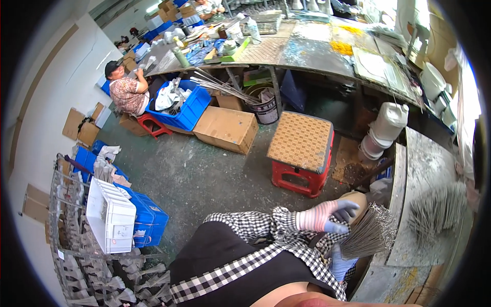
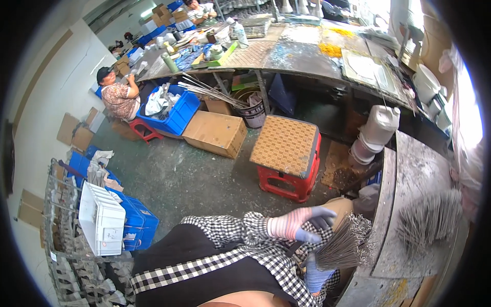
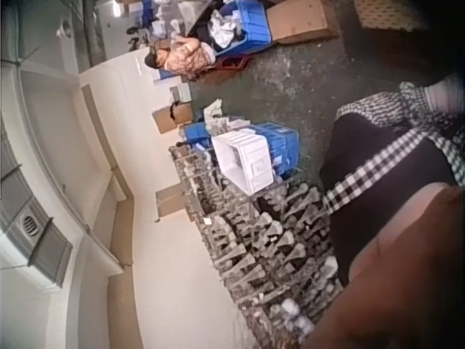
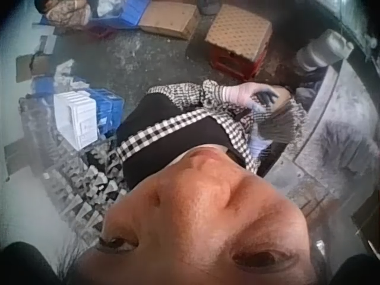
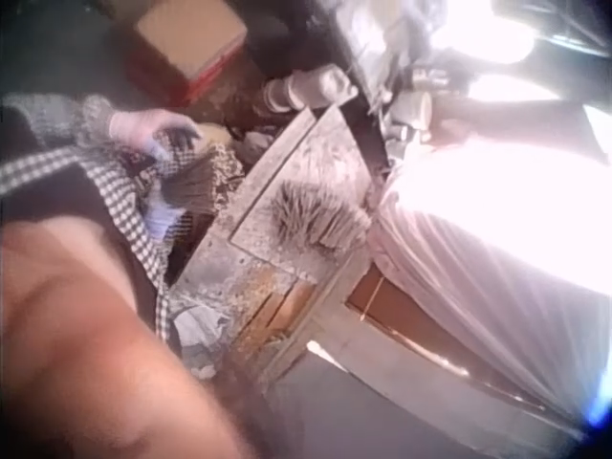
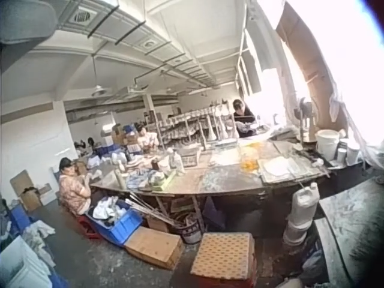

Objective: Gathering and sorting bundles of synthetic brush bristles and dipping them into an adhesive.

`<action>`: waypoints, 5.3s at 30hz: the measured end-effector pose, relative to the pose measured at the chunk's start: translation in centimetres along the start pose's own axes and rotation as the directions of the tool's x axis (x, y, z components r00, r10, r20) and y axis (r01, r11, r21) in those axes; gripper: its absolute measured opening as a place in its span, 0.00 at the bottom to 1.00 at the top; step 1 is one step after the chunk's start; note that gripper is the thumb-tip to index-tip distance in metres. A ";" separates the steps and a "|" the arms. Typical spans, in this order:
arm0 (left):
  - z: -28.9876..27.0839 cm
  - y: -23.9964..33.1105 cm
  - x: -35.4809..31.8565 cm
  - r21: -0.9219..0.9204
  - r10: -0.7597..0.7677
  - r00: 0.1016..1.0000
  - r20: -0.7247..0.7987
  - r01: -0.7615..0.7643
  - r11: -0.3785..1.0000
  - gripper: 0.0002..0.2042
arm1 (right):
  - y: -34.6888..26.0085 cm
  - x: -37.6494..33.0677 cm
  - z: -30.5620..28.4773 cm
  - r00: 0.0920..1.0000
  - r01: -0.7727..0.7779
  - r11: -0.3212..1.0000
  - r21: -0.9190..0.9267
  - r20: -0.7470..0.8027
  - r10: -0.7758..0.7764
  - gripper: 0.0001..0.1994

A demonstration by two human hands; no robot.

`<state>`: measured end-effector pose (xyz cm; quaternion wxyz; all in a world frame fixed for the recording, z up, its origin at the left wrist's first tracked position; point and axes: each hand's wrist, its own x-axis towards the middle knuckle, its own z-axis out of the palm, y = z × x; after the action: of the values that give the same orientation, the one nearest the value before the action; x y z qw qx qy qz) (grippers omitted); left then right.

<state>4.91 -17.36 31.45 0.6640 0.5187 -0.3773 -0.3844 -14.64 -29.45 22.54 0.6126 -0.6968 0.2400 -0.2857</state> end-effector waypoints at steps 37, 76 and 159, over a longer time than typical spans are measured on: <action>-19.5 5.5 -10.5 0.348 0.424 0.399 -0.813 -0.251 0.903 0.48 | -5.5 3.6 4.0 0.928 -0.249 0.954 0.167 0.322 0.186 0.21; -17.9 2.9 -8.4 0.261 0.341 0.476 -0.811 -0.228 0.938 0.43 | -1.6 3.0 2.7 0.947 -0.187 0.982 0.039 0.272 0.170 0.29; -28.4 -13.1 -10.9 0.255 -0.249 0.482 -0.840 0.756 0.603 0.47 | -1.7 3.3 1.8 0.938 -0.211 0.974 -0.078 0.265 0.224 0.29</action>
<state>24.31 1.63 12.50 0.3981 0.8977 0.0053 -0.1888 -11.02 -30.22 24.45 0.6506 -0.7132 0.2358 -0.1118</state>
